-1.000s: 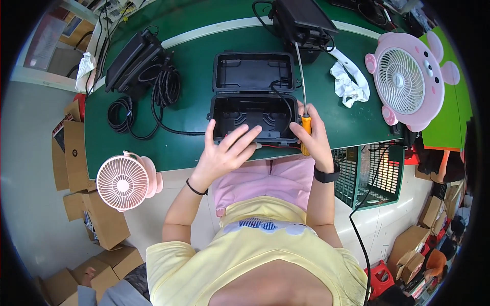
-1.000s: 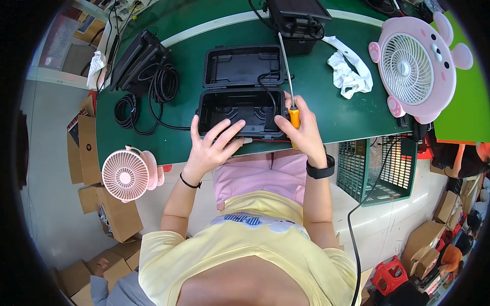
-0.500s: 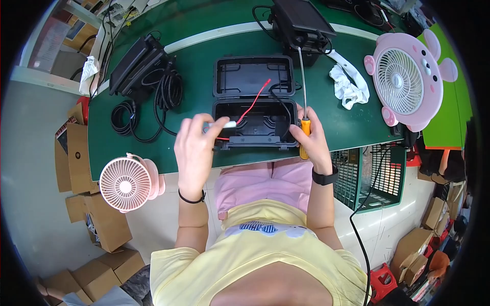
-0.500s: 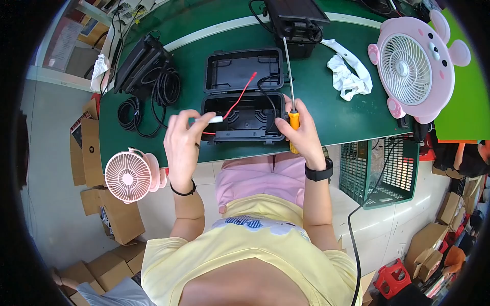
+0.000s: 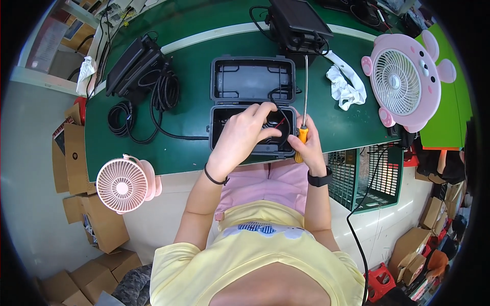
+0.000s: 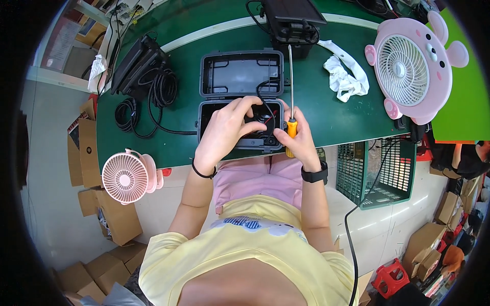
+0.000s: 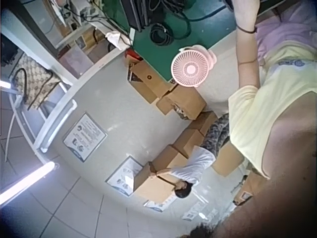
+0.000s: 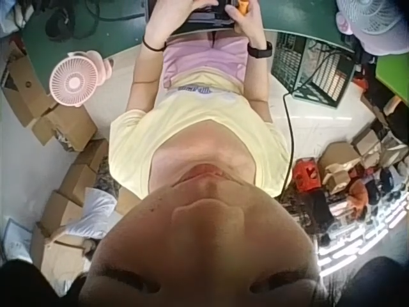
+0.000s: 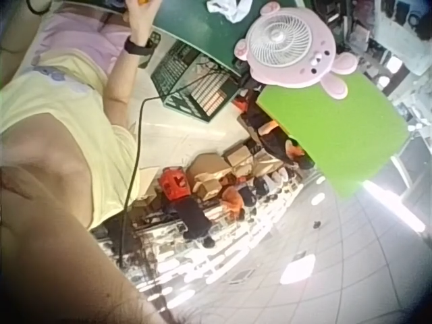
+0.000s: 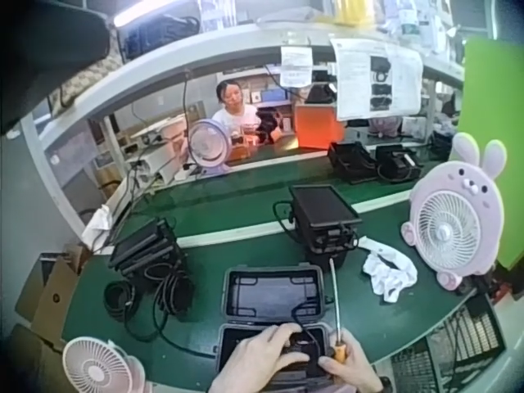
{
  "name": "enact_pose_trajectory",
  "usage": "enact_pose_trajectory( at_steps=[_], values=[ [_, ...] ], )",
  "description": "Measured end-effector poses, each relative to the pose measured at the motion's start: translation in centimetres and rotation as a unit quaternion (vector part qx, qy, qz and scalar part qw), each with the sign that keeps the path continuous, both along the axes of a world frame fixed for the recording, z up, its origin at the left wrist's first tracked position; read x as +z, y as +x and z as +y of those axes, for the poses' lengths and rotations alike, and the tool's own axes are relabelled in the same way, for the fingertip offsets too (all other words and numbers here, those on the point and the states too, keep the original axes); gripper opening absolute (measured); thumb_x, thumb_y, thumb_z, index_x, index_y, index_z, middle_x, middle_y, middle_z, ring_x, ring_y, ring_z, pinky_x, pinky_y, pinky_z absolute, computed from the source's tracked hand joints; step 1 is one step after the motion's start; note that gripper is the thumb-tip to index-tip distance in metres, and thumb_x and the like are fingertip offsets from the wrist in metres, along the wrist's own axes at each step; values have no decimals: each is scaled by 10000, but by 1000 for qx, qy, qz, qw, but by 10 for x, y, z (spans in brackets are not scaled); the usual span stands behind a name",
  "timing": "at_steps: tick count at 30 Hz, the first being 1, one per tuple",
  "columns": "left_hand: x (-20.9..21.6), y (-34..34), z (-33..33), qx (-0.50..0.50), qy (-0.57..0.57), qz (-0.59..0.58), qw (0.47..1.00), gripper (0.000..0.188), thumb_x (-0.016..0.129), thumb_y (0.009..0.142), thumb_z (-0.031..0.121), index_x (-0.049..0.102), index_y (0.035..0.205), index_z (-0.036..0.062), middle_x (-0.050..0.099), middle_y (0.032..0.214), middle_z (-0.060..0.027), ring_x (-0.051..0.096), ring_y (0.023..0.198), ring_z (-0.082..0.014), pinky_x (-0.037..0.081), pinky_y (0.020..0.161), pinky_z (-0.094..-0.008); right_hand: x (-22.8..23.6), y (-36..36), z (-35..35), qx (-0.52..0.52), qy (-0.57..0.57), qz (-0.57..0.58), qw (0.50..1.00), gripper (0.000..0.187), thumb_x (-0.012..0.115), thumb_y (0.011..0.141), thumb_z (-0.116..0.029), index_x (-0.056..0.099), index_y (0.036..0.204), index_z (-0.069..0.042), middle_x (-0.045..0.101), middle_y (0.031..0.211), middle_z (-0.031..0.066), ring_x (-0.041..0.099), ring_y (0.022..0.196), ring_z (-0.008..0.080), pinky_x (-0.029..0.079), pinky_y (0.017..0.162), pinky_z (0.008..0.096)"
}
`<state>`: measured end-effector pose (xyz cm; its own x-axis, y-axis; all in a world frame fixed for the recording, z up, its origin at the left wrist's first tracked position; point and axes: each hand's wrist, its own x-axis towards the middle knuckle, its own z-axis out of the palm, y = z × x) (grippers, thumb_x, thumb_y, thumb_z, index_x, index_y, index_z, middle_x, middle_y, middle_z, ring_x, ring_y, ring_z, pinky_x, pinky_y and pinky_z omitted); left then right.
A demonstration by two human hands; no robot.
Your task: Assembling and inspecting battery boxes and solar panel components for lights.
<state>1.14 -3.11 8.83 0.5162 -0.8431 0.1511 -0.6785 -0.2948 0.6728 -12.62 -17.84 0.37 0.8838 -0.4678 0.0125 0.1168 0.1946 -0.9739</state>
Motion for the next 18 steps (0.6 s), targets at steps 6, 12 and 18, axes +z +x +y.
enact_pose_trajectory(
  at_steps=[6,12,18],
  values=[
    [6,-7,11,-151,-18,-82,985,687,813,736,342,562,1363,215,669,1060,-76,664,894,-290,562,741,-382,-8,1,-3,-10,-42,8,999,343,708,770,-8,418,927,-100,498,1411,186,485,1177,165,397,984,290],
    [2,-12,15,-155,108,-53,980,801,808,732,212,460,1453,243,705,965,-99,690,766,-312,559,655,-402,-1,4,-11,-68,-50,-61,995,452,842,725,-40,421,875,-111,515,1440,205,553,1129,184,425,992,320],
    [-8,-34,35,-151,111,-192,963,582,723,750,100,570,1311,67,705,856,-89,699,680,-215,556,583,-325,28,25,-24,-180,-259,-38,948,347,797,825,-124,463,865,-41,586,1390,181,569,926,98,455,769,242]
  ],
)
